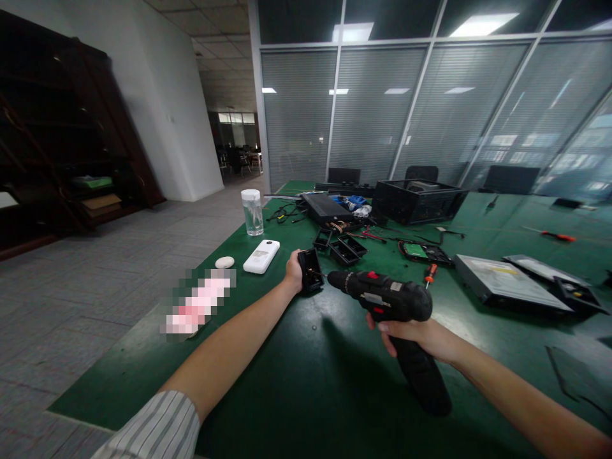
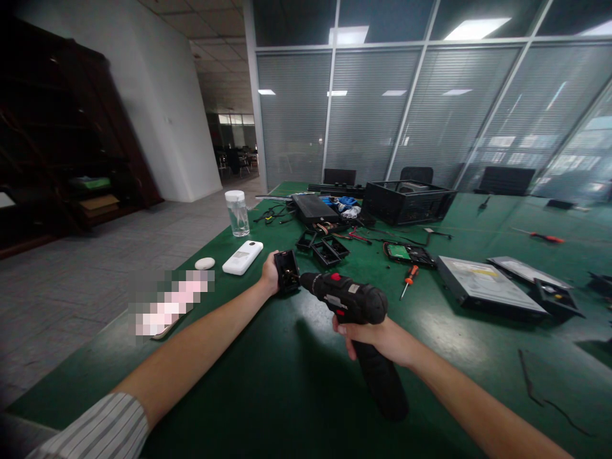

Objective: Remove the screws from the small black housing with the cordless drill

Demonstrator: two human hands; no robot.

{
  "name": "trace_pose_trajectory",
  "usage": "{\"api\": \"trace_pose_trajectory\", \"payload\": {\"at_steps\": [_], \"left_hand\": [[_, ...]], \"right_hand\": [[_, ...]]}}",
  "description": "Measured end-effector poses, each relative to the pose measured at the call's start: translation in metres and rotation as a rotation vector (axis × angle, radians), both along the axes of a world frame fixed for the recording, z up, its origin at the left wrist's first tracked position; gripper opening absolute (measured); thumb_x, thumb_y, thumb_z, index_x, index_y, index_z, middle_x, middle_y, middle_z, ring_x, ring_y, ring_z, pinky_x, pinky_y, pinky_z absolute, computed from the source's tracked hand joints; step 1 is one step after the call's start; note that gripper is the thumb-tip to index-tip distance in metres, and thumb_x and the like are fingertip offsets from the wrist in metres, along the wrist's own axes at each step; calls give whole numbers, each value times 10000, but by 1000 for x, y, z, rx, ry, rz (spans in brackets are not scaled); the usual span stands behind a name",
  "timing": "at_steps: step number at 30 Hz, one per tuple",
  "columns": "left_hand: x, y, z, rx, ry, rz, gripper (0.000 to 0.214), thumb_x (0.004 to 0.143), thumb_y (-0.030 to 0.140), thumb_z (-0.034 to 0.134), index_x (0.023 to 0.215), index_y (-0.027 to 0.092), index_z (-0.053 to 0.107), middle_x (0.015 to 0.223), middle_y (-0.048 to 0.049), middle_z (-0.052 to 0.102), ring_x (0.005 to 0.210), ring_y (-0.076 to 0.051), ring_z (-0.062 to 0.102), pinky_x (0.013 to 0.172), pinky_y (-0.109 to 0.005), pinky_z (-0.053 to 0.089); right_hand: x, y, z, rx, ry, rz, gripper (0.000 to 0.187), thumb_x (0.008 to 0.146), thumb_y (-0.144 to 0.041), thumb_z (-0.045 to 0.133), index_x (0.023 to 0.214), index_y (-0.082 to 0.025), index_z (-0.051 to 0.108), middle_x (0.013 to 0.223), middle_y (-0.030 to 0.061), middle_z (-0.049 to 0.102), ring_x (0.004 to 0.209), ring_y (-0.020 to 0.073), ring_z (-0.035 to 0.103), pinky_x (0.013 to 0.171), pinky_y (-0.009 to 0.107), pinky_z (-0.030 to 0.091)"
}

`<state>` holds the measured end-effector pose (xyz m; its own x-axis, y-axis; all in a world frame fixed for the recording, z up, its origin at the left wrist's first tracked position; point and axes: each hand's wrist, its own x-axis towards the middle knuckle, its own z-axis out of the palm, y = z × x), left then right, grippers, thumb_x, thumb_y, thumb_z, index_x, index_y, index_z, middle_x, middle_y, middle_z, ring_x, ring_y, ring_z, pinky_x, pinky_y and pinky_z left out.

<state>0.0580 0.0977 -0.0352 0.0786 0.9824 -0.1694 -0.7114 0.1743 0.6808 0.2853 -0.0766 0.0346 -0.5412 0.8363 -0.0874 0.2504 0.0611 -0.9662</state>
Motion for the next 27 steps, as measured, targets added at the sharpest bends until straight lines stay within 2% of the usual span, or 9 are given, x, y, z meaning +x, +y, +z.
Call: {"api": "trace_pose_trajectory", "payload": {"at_steps": [8,17,27], "left_hand": [[1,2,-2,15,10,9,308,758,453,470,711,168,577,547,-16,560,456,-161,537,509,-295,463],[1,0,1,13,-19,4,285,766,429,480,708,166,572,547,-3,537,472,-152,528,548,-297,473],[0,2,0,-1,-27,28,261,769,403,494,697,163,566,548,8,524,475,-137,521,565,-282,476]], "right_hand": [[-1,1,0,2,6,20,271,803,-400,588,899,-150,550,583,-20,589,519,131,537,561,281,367],[1,1,-1,24,-20,26,262,818,-394,569,896,-144,547,553,-22,575,542,136,526,597,287,368],[0,3,-1,-35,14,0,279,780,-402,625,868,-148,554,656,-11,573,551,135,550,605,292,385]]}}
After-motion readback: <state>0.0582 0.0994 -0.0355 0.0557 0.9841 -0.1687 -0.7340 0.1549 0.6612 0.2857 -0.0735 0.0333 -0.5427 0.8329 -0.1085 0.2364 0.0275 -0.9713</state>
